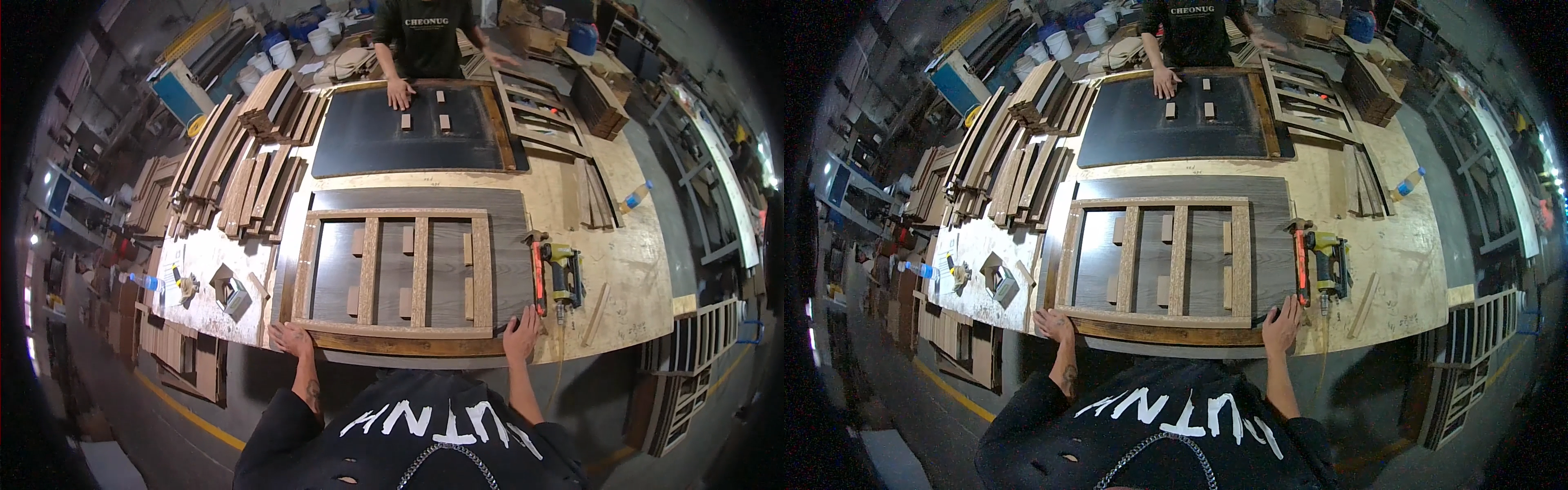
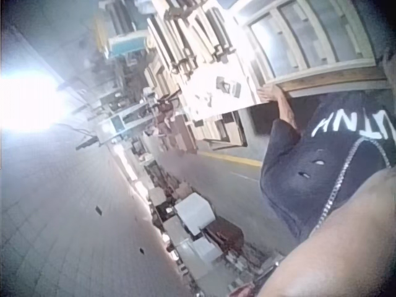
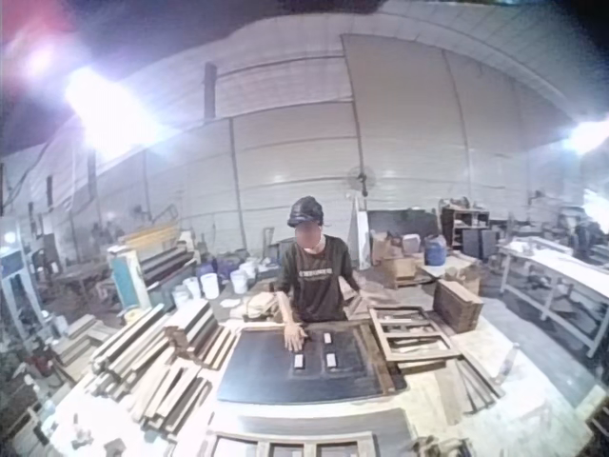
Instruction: Assembling a wooden frame by positioning components and using a hammer and air-powered nail gun.
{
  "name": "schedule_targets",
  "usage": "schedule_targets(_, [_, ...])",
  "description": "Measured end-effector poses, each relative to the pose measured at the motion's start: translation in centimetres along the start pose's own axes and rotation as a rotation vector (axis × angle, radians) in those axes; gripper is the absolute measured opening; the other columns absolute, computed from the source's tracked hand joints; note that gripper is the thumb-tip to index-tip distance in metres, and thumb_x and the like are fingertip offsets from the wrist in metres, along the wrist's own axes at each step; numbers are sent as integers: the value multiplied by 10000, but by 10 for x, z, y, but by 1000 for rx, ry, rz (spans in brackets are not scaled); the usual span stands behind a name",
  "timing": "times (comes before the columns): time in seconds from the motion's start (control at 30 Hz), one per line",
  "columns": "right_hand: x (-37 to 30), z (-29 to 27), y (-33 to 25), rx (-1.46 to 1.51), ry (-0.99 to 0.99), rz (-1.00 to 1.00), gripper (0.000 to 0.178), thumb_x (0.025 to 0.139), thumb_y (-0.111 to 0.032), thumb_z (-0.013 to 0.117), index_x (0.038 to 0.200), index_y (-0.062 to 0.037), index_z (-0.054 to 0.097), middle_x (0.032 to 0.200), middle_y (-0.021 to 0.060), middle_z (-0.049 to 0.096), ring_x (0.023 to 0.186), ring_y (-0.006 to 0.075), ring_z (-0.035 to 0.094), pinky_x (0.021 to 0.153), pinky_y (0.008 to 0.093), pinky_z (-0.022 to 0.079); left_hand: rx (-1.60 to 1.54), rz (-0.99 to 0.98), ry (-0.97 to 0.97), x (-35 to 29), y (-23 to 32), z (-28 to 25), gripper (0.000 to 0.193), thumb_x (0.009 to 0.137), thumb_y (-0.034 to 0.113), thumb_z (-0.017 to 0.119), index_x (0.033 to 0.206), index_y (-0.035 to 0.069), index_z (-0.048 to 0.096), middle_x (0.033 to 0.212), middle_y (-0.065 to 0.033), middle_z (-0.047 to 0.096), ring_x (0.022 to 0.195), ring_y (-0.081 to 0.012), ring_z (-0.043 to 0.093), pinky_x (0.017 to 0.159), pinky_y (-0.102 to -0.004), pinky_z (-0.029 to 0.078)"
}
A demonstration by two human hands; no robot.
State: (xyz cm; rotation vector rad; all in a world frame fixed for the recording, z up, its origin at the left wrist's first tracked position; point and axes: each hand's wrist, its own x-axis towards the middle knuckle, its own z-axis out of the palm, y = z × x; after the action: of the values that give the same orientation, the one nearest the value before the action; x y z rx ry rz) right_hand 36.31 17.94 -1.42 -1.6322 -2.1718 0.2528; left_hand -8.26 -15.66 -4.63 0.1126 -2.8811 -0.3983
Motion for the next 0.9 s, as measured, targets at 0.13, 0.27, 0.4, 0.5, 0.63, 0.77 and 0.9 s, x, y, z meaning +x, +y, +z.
schedule_targets(0.13, [-1, 4, 5, -38, -23, 14, 464, 953, -222, 526, 1356, 1, 473, 1463, 139, 420, 1335, 346, 378, 1086, 474, 334, -19, -11, -10, -1, 1, -2, 407, 984, 225, 380, 1325, 8, 427, 1504, -185, 318, 1418, -341, 243, 1124, -519, 227])
schedule_targets(0.27, [-1, 8, 8, -62, -49, 28, 482, 966, -248, 517, 1391, -30, 453, 1490, 112, 396, 1356, 330, 362, 1087, 484, 334, -54, -13, -6, -1, -1, 0, 394, 982, 218, 378, 1317, 16, 426, 1504, -187, 308, 1419, -347, 234, 1129, -528, 214])
schedule_targets(0.4, [0, 6, 4, -23, 8, -10, 449, 947, -209, 543, 1333, 14, 492, 1432, 170, 448, 1313, 366, 398, 1083, 468, 334, -50, -8, -12, -1, -1, 1, 385, 979, 215, 379, 1307, 20, 426, 1501, -195, 307, 1419, -349, 231, 1133, -530, 202])
schedule_targets(0.5, [-1, 5, 5, -45, -3, -1, 448, 951, -212, 540, 1333, 16, 489, 1430, 174, 448, 1311, 367, 400, 1081, 468, 338, -60, 7, 12, -1, -3, 2, 384, 978, 217, 380, 1305, 22, 425, 1499, -201, 307, 1419, -348, 230, 1134, -530, 199])
schedule_targets(0.63, [-3, 3, 5, -29, 1, -15, 450, 954, -215, 533, 1337, 17, 484, 1430, 174, 449, 1312, 368, 398, 1079, 467, 341, -32, -9, -19, -1, -3, 3, 391, 979, 221, 376, 1310, 20, 424, 1500, -204, 307, 1420, -347, 229, 1135, -529, 198])
schedule_targets(0.77, [-4, 5, 5, -32, -3, -2, 448, 958, -221, 521, 1336, 17, 486, 1425, 170, 455, 1311, 370, 399, 1084, 467, 332, -42, -5, 12, -1, -5, 6, 414, 977, 224, 378, 1318, -4, 423, 1492, -216, 319, 1416, -353, 241, 1133, -526, 210])
schedule_targets(0.9, [0, 4, 4, -64, -70, 0, 473, 1002, -295, 457, 1392, -28, 455, 1474, 129, 413, 1356, 334, 363, 1103, 465, 325, -28, 13, 25, 2, -9, 7, 435, 969, 225, 389, 1318, -31, 429, 1483, -233, 334, 1404, -366, 267, 1124, -523, 227])
